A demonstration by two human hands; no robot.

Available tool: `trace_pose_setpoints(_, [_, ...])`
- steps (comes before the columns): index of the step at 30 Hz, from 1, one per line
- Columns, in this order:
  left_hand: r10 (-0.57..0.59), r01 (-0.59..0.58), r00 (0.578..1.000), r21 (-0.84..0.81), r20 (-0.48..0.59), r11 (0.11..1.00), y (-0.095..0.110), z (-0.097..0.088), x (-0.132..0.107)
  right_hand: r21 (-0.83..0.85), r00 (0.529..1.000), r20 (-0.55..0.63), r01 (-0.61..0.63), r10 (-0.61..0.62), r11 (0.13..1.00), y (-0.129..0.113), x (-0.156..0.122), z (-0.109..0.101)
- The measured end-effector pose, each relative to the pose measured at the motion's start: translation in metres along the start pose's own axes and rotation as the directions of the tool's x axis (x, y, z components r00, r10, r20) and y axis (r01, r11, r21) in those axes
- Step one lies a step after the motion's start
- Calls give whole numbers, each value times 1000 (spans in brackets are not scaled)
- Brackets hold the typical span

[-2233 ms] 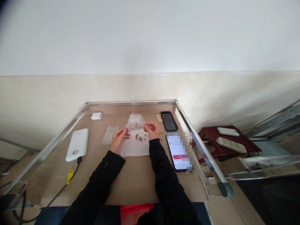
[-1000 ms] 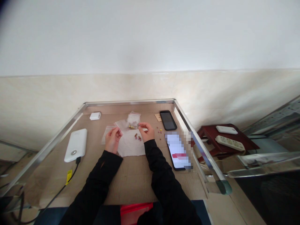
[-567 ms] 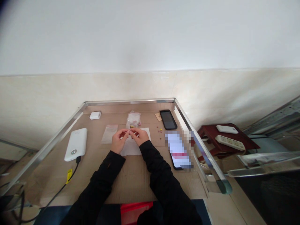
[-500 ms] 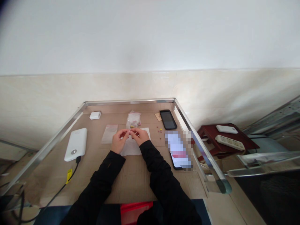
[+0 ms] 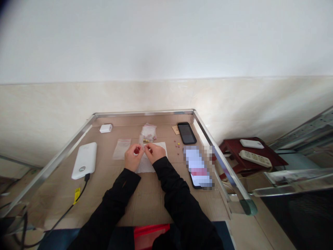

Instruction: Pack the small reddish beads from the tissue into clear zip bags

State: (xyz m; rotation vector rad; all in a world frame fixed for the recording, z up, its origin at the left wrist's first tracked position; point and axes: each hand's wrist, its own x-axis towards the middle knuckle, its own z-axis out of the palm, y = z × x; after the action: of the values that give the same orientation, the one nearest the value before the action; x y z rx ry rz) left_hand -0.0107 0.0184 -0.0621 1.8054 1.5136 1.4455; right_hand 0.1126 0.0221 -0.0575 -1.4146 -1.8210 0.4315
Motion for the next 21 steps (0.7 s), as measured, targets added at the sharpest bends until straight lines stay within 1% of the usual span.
trace_pose_setpoints(4, [-5,6,998,20,-61,1000,1,-1,0,-21,992,-103,-74,71,997,0,2,-6])
trace_pose_setpoints(6, [-14,14,998,2,-62,1000,2,-2,0,-50,983,-157,-107,98,993,1,2,-8])
trace_pose_setpoints(10, [-42,40,998,-28,-50,999,3,-1,0,-110,968,-246,-77,48,991,2,3,-8])
trace_pose_setpoints(12, [-51,49,998,-50,-42,998,3,-1,0,-89,967,-256,-45,21,995,4,3,-7])
trace_pose_setpoints(14, [-61,59,998,-85,-19,995,3,-1,1,-3,972,-233,-13,12,1000,6,4,-6])
trace_pose_setpoints(17, [-112,108,994,-170,-16,980,1,0,2,232,979,-195,-17,64,973,8,5,-7])
trace_pose_setpoints(19, [-180,163,982,-227,-54,960,-3,0,3,414,980,-152,-55,129,909,7,7,-9])
trace_pose_setpoints(21, [-262,231,962,-292,-73,928,-9,1,5,571,979,-90,-98,180,815,7,8,-11])
